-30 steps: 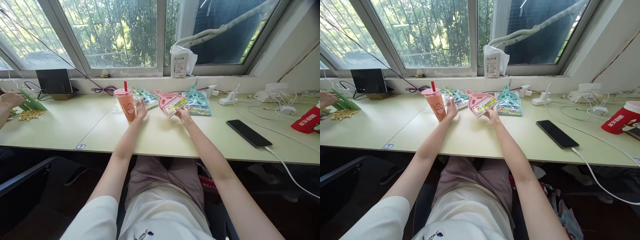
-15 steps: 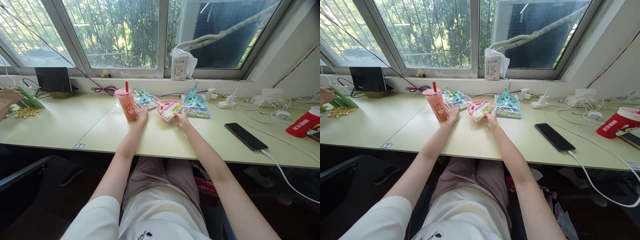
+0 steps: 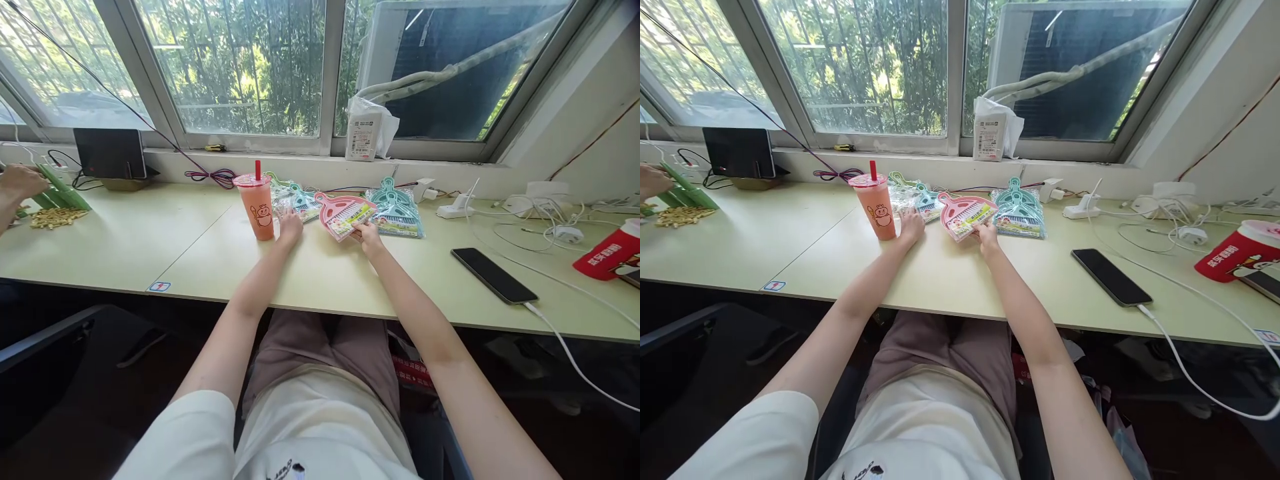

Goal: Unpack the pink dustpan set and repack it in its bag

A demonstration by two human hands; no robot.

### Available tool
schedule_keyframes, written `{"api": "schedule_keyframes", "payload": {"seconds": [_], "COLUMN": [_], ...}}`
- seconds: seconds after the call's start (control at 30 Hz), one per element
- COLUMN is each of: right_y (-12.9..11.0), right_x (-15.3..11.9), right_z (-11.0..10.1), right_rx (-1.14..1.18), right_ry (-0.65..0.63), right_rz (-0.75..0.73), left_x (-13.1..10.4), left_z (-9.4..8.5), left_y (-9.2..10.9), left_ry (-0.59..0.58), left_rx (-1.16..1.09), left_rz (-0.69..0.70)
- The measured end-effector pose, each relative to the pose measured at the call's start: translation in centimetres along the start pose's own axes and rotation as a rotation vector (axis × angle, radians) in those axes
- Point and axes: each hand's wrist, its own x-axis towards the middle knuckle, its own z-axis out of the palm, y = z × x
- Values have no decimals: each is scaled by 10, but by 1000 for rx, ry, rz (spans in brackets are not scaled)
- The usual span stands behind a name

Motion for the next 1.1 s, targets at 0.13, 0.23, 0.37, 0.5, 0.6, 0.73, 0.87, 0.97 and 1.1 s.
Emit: {"api": "schedule_keyframes", "payload": {"seconds": [0.13,0.23,0.37,0.5,0.6,0.73,0.87,0.97,1.1], "right_y": [2,2,0,0,-2,-9,-15,-19,-22], "right_x": [2,1,0,0,5,12,14,15,16], "right_z": [0,1,3,3,0,-8,-16,-18,-20], "right_rx": [-16,-25,-29,-29,8,85,172,201,216], "right_ry": [31,35,27,34,81,114,146,151,121], "right_rz": [9,27,35,44,24,-58,-100,-91,-86], "left_x": [-6,-8,-7,-9,-15,-22,-20,-13,-5], "left_z": [5,6,0,-6,-10,-14,-11,-10,-18], "left_y": [12,15,12,15,24,37,37,28,14], "left_ry": [-13,22,-46,67,151,57,7,8,67], "left_rx": [94,107,140,48,-66,-156,-172,-165,-176], "left_rz": [131,105,-2,100,270,468,482,411,328]}}
